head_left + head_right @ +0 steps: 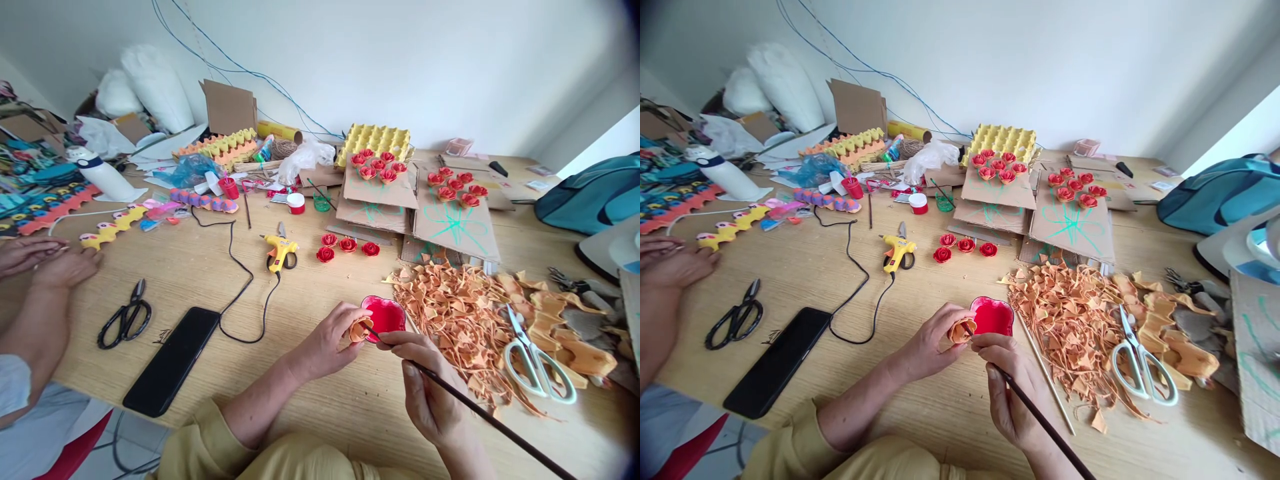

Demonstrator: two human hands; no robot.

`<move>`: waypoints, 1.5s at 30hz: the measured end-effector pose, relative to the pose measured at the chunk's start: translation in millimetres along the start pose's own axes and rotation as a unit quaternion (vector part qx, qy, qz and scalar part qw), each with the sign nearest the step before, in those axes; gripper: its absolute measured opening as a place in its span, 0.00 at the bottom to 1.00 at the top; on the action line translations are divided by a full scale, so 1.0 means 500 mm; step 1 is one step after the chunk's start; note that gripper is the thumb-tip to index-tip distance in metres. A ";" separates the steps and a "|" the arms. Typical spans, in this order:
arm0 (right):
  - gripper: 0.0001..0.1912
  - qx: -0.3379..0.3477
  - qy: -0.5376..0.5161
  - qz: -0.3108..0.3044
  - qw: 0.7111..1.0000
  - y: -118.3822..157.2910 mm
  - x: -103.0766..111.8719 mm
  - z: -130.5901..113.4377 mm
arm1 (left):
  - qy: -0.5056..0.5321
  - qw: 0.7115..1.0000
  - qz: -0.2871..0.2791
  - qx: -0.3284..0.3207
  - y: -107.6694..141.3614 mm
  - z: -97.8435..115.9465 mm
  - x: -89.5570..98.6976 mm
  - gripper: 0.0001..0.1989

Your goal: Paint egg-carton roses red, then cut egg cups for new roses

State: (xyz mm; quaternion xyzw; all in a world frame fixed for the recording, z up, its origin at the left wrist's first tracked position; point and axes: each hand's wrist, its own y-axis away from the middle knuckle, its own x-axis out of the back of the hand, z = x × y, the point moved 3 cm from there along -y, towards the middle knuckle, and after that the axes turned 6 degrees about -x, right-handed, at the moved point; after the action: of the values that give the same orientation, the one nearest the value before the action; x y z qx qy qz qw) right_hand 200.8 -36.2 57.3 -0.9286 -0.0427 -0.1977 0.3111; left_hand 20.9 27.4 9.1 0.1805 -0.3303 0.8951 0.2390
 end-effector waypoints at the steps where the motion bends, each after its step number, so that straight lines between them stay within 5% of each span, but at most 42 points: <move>1: 0.16 -0.002 0.002 -0.005 1.000 -0.001 0.000 0.000 | 0.000 1.000 -0.001 0.000 0.000 0.000 0.000 0.30; 10: 0.14 0.007 -0.007 0.012 1.000 0.013 0.020 -0.007 | -0.013 1.000 -0.014 0.018 -0.006 0.007 0.009 0.28; 19: 0.17 0.019 0.041 -0.061 0.997 0.010 0.007 -0.003 | -0.029 0.999 -0.031 0.021 0.000 0.000 0.002 0.29; 28: 0.16 0.043 0.043 -0.033 0.998 0.009 0.020 -0.015 | -0.021 0.999 -0.042 0.024 -0.006 0.009 0.013 0.29; 34: 0.14 0.024 0.030 -0.021 0.999 0.004 0.022 -0.007 | 0.054 0.992 -0.006 0.111 -0.001 0.001 0.016 0.24; 37: 0.12 0.014 0.003 0.020 1.000 0.004 0.034 -0.009 | 0.227 0.962 0.027 0.152 -0.001 -0.001 0.007 0.18; 41: 0.11 0.005 -0.093 0.106 0.990 0.003 0.049 -0.029 | 0.448 0.870 0.048 0.202 -0.002 0.007 -0.007 0.19; 45: 0.09 -0.020 -0.128 0.175 0.976 -0.016 0.066 -0.040 | 0.469 0.859 0.073 0.192 -0.009 0.008 0.007 0.22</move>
State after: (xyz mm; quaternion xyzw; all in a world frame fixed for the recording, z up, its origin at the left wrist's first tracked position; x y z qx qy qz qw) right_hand 222.7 -43.2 89.2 -0.9453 0.0844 -0.0203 0.3145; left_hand 21.1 28.6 16.0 -0.2425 -0.0130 0.9345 0.2603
